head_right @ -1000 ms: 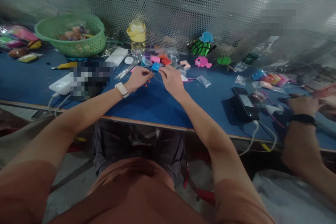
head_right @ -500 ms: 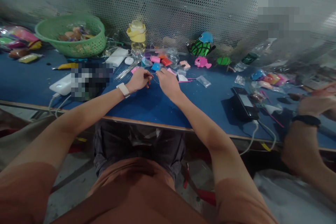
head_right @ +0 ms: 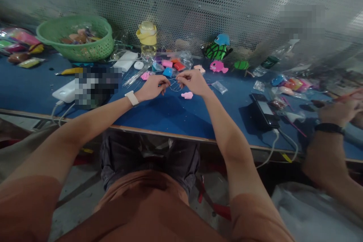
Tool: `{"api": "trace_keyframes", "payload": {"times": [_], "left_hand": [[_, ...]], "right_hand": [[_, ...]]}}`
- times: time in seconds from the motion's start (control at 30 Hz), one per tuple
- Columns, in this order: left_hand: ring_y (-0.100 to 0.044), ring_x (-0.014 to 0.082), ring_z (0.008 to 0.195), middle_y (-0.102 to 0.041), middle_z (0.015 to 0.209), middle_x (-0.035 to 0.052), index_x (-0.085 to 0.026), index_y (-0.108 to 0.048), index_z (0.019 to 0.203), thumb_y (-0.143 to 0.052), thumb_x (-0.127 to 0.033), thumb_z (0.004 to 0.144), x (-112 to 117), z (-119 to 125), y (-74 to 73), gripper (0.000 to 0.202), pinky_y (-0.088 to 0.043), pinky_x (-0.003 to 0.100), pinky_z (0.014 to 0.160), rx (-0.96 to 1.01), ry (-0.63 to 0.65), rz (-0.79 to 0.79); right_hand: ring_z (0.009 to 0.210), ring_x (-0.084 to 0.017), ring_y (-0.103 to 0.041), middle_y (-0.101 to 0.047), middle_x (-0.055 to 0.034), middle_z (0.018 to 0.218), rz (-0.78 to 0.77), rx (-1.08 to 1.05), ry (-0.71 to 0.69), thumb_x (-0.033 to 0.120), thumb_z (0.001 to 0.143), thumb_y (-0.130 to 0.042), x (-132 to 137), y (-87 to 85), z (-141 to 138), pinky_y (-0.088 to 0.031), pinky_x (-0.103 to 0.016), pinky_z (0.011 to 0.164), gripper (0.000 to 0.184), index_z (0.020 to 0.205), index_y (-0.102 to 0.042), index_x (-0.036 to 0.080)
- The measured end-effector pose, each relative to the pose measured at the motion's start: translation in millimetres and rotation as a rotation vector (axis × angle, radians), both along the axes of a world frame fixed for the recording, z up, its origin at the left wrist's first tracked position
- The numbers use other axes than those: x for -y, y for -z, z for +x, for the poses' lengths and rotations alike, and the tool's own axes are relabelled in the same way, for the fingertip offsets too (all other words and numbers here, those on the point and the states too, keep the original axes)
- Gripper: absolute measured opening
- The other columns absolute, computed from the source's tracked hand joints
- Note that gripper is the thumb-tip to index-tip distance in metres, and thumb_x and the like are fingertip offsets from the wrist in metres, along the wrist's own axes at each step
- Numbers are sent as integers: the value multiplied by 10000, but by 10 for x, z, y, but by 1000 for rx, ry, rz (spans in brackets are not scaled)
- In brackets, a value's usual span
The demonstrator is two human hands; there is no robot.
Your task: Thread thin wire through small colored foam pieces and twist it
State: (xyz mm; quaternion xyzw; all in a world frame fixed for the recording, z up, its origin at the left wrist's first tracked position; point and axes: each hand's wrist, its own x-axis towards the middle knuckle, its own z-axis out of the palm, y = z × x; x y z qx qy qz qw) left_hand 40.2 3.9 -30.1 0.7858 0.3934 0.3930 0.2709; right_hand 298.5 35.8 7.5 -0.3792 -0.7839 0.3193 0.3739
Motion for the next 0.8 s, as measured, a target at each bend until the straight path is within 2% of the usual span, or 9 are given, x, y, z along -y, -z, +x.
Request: {"api": "trace_keyframes", "payload": {"times": [0.17,0.33,0.47,0.6,0.7,0.8], "left_hand": [[-729,109,659,-812,972,46,-174,-767,987,-636,-15,1070,54,13,-31,222,-638,282,707,-5,41,78],[-728,114,688,-841,1085,82,-178,-793,1000,-659,-67,1088,103,5,-79,195,-657,308,748,21,55,50],[-759,142,712,-859,979,84,-178,-828,999,-709,-101,1064,109,-9,-73,157,-673,321,769,75,84,-82],[-767,161,741,-817,855,65,-168,-845,1008,-743,-226,1103,41,-26,-22,151,-665,315,772,159,99,-264],[-756,168,790,-820,880,61,-185,-835,1001,-742,-302,1137,-8,-34,8,203,-628,310,800,133,53,-191],[-729,176,817,-827,922,58,-201,-826,1012,-740,-296,1138,-21,-40,10,179,-594,318,823,110,17,-85]], "right_hand": [[696,-179,-750,-835,-50,828,-115,-10,-47,446,968,-966,82,-134,80,-698,-378,745,235,936,-884,229],[683,-174,-743,-816,-34,785,-135,-49,-74,440,962,-981,122,-171,89,-702,-383,727,236,917,-882,231],[702,-202,-751,-834,-36,805,-117,-27,-70,484,933,-990,115,-127,78,-706,-425,712,251,910,-883,257],[726,-222,-766,-841,-31,828,-57,36,-62,463,951,-941,116,-69,46,-711,-470,753,197,928,-887,275],[729,-239,-779,-841,-34,822,-22,69,-85,434,953,-916,128,-45,22,-704,-479,752,161,969,-897,275],[743,-249,-788,-846,-43,829,-24,79,-108,452,962,-909,128,-33,12,-705,-485,769,180,970,-893,273]]}}
